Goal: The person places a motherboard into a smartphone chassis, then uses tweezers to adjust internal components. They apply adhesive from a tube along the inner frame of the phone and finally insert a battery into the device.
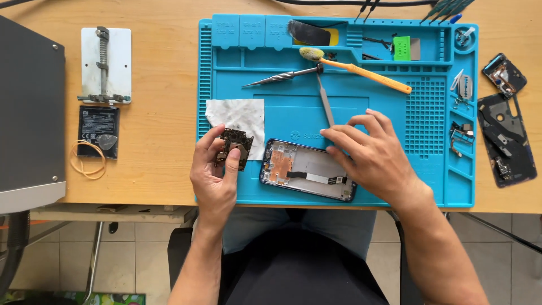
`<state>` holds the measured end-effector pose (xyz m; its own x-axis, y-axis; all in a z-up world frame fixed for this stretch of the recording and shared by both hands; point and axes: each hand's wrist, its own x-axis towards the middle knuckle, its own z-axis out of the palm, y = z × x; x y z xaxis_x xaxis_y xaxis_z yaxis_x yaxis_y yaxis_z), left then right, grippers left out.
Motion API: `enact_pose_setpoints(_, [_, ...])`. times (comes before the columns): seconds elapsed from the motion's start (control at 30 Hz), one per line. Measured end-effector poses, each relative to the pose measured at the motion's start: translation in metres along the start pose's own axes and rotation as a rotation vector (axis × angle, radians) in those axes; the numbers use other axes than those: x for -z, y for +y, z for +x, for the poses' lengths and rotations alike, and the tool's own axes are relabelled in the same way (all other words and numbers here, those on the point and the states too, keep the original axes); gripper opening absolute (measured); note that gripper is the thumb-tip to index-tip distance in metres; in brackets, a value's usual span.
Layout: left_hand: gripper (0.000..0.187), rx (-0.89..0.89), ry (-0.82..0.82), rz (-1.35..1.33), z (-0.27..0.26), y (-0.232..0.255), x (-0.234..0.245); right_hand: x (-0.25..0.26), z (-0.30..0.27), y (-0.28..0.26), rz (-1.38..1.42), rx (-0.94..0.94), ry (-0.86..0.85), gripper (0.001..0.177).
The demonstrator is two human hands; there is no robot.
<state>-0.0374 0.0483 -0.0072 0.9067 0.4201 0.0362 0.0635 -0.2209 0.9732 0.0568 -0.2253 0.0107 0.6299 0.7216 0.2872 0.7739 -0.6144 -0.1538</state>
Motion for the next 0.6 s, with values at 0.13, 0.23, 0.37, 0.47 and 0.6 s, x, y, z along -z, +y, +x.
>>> enact_pose_setpoints(0.13, [0.036, -0.047, -0.035, 0.034, -0.001, -0.001, 0.002, -0.001, 0.013, 0.021, -0.233, 0.107, -0.063, 0.026])
enact_pose_setpoints(0.23, [0.036, -0.044, -0.054, 0.034, 0.000, -0.001, 0.001, 0.005, 0.013, 0.043, -0.340, 0.047, -0.178, 0.036])
enact_pose_setpoints(0.37, [0.038, -0.081, -0.038, 0.045, -0.001, -0.001, 0.000, 0.009, 0.003, 0.060, -0.169, -0.090, -0.173, 0.055])
enact_pose_setpoints(0.47, [0.043, -0.089, -0.014, 0.011, -0.002, -0.004, -0.003, 0.017, 0.000, 0.038, -0.118, -0.065, -0.107, 0.053])
enact_pose_setpoints(0.6, [0.042, -0.076, -0.015, 0.021, -0.001, -0.003, -0.004, 0.008, -0.009, -0.012, 0.102, 0.022, -0.175, 0.076])
